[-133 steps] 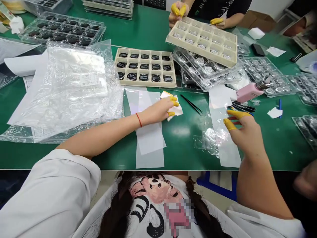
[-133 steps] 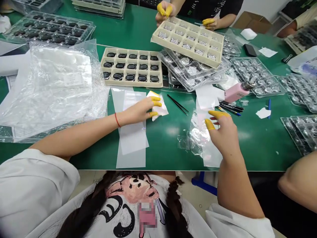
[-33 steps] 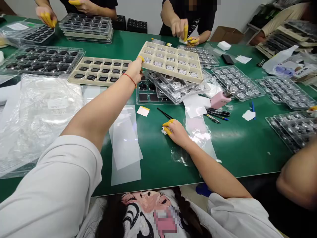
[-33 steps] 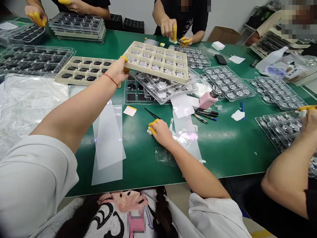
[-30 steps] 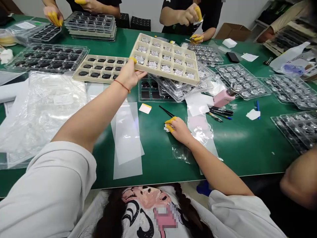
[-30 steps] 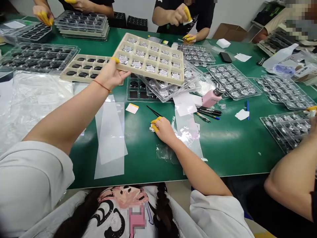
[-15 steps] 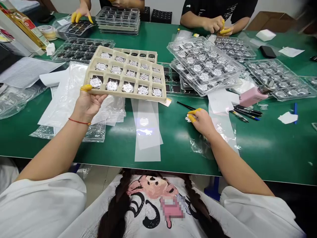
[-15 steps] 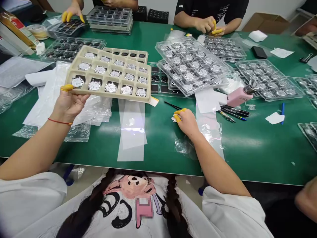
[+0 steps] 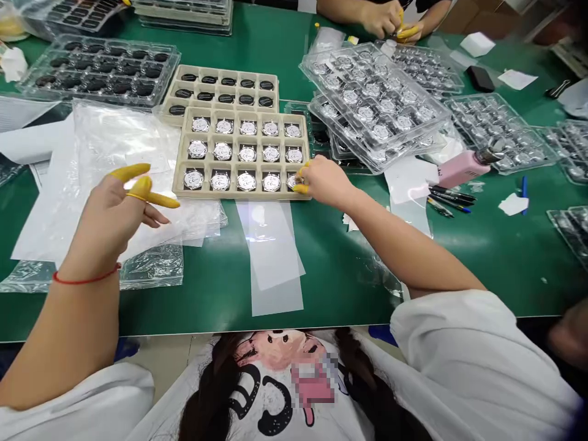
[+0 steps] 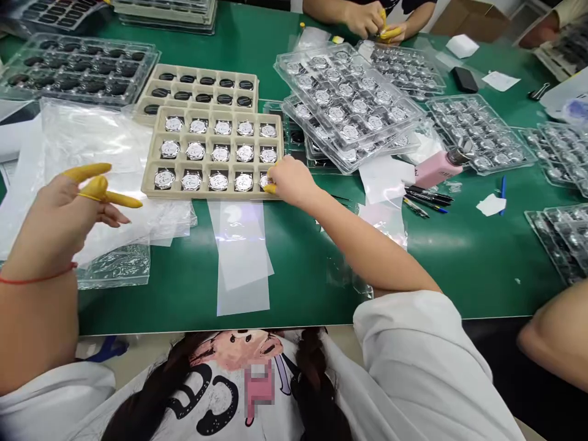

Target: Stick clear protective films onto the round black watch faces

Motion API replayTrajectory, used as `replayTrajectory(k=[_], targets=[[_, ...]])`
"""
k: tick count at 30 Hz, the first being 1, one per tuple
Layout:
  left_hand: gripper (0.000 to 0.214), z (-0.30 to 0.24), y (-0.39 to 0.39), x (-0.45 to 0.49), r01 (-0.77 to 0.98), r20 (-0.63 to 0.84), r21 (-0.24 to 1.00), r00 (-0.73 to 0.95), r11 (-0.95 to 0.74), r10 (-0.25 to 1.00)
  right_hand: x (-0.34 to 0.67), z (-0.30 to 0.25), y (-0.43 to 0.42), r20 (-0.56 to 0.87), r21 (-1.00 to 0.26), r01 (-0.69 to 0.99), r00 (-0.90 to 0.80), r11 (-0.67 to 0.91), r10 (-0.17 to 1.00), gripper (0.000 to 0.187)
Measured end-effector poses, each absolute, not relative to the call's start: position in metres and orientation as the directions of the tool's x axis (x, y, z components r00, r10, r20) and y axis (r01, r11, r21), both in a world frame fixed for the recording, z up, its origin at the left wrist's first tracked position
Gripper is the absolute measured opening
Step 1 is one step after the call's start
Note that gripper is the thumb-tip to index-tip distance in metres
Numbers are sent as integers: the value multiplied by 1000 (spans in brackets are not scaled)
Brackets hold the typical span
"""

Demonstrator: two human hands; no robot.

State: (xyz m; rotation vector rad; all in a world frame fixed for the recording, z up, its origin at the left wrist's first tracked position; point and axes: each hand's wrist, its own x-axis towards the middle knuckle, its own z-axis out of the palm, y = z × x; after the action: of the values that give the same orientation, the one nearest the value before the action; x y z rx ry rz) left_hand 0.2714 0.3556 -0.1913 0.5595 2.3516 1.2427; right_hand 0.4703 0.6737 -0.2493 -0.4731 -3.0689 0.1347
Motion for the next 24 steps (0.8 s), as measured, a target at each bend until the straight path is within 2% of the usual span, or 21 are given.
replayTrajectory(k=[3, 6, 9, 11, 13, 14, 16, 17, 19, 21, 24], targets=[[36, -194, 369, 292, 201, -167, 856, -764, 475, 624, 450, -260, 669, 52, -1, 279, -959, 960, 279, 16], [38, -208, 393, 317, 155, -254, 880, -644, 448, 722, 443, -266, 667, 82, -38, 287, -954, 957, 289, 24], [38, -227, 409, 339, 137, -265, 918, -483, 372, 834, 448, -262, 671, 107, -174, 366, -916, 914, 387, 20], [37, -239, 413, 352, 141, -222, 942, -424, 306, 878, 460, -255, 672, 127, -360, 408, -869, 839, 477, 16], [38, -248, 413, 363, 167, -178, 952, -383, 257, 906, 476, -246, 665, 85, -645, 383, -824, 662, 560, 20], [40, -251, 412, 367, 186, -152, 954, -369, 233, 917, 485, -241, 656, 34, -782, 342, -811, 521, 584, 23], [50, -255, 412, 376, 210, -96, 961, -354, 179, 930, 503, -232, 632, -97, -945, 259, -804, 200, 587, 29], [57, -255, 413, 381, 212, -68, 966, -345, 148, 936, 511, -229, 617, -159, -969, 237, -804, 64, 573, 32], [69, -255, 415, 389, 197, -31, 976, -317, 97, 948, 523, -225, 588, -251, -967, 231, -804, -105, 540, 39], [73, -254, 416, 398, 185, -23, 979, -294, 81, 956, 531, -224, 565, -306, -952, 253, -801, -173, 515, 44], [68, -254, 415, 407, 202, -37, 974, -320, 106, 947, 537, -227, 550, -330, -944, 289, -802, -160, 499, 47]])
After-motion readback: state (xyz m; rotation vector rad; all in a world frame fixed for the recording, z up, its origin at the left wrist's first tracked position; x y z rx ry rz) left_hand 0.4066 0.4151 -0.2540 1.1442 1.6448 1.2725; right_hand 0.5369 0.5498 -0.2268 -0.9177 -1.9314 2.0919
